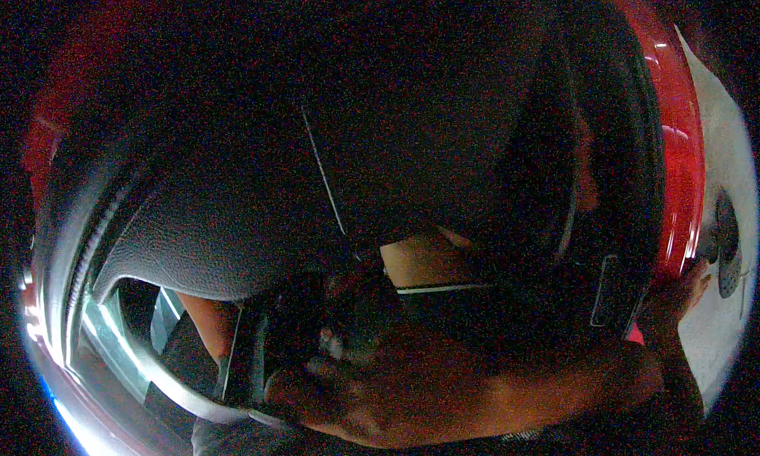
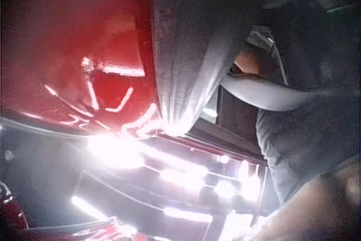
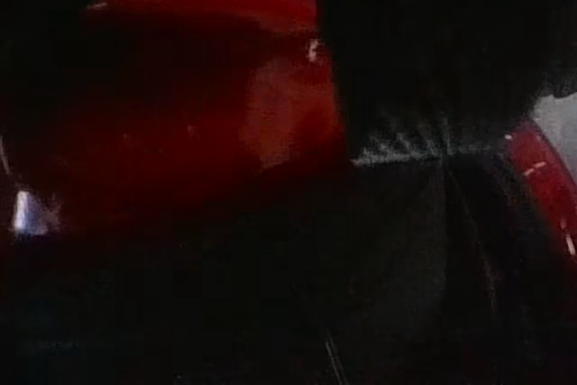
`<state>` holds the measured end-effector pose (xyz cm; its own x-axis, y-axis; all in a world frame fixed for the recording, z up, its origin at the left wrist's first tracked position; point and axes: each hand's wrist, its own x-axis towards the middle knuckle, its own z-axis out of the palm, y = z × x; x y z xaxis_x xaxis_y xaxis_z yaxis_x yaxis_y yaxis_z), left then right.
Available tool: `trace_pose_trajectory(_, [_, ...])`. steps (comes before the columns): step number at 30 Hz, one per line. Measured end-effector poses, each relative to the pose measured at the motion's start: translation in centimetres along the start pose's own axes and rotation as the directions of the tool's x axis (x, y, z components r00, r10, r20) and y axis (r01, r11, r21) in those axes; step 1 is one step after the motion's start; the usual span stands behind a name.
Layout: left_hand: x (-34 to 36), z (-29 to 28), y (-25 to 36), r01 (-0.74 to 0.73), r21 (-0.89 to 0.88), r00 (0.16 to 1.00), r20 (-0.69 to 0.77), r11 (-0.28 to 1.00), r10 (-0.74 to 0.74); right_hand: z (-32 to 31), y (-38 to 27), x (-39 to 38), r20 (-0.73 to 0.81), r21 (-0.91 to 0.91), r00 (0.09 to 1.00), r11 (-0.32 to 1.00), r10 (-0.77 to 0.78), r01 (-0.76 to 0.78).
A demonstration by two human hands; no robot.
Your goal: The person installs a car stereo unit into the dashboard of a red car. They connect the wiring harness, fit the unit into the dashboard opening, and secure the trim bezel and air vent components.
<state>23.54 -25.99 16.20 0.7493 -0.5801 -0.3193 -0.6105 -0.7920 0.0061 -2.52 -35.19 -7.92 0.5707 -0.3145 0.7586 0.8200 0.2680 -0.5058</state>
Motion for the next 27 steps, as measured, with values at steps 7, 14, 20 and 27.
trace_pose_trajectory(7, [0.8,0.5,1.3,-0.041,0.022,0.999,0.035,0.999,0.041,-1.8,0.6,0.9,0.008,0.017,1.0,1.0,-0.017,0.017])
trace_pose_trajectory(14, [0.6,-0.8,1.4,-0.063,0.006,0.998,0.008,0.998,0.063,-1.0,0.7,-0.1,0.026,0.04,1.0,0.999,-0.005,0.004])
trace_pose_trajectory(20, [-0.5,-1.3,1.4,-0.057,0.001,0.998,-0.009,0.998,0.057,-0.2,-0.1,-0.7,0.034,0.059,0.999,0.998,0.012,-0.014])
trace_pose_trajectory(27, [-0.1,-1.8,1.9,-0.073,0.002,0.997,-0.017,0.997,0.073,-0.8,-0.3,-0.8,0.019,0.068,0.998,0.996,0.06,-0.061])
